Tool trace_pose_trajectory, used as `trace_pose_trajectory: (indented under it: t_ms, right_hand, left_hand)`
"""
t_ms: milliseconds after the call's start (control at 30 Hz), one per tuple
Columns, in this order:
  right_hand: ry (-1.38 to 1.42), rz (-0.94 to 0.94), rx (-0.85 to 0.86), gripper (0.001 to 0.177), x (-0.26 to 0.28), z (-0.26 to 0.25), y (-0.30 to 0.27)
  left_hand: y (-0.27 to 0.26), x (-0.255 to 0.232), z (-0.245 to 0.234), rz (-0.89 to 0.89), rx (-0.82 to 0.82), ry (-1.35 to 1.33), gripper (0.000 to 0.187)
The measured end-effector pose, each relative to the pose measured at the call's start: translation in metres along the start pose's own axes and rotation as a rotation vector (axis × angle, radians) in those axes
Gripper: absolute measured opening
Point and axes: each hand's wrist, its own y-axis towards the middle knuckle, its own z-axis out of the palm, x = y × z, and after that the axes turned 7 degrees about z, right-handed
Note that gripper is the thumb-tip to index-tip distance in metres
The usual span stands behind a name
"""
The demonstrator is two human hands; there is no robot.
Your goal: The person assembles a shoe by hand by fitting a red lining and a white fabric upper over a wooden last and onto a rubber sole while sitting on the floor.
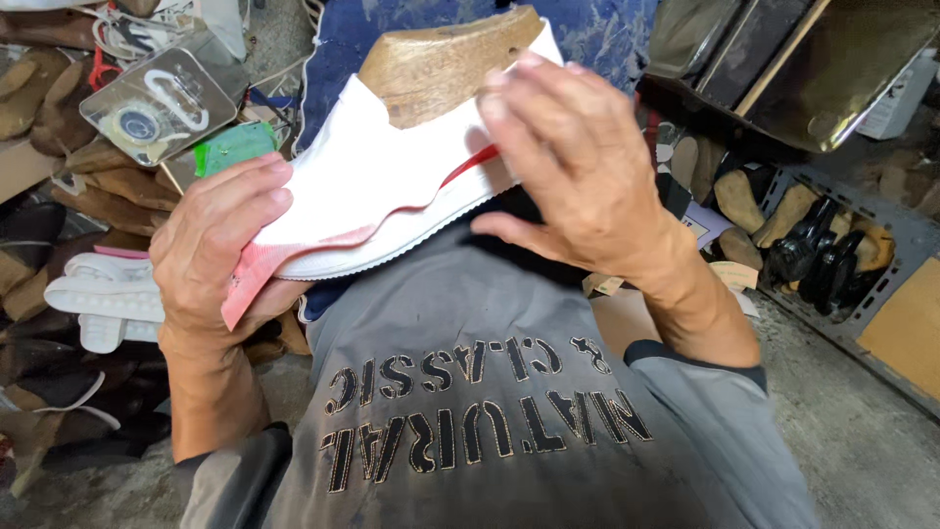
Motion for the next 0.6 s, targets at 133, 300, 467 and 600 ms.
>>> trace_pose_trajectory:
  t_ms: [133,300,467,600]
  right_hand:
    - [-0.111,-0.115,-0.201,0.023,0.010,0.012,0.013]
    - [-0.083,-0.157,-0.357,0.012,0.012,0.032,-0.006]
    - [-0.079,-0.072,-0.322,0.014,0.016,0.034,-0.011]
    - [-0.085,-0.067,-0.267,0.014,0.013,0.033,-0.018]
  left_hand:
    - [0.007,-0.003,0.009,0.040,-0.056,0.019,0.054]
    - [0.014,-0.015,0.013,0.109,-0.042,0.283,0.050]
    - [0.017,-0.020,0.012,0.102,-0.007,0.320,0.052]
    - [0.017,-0.021,0.016,0.087,-0.008,0.302,0.052]
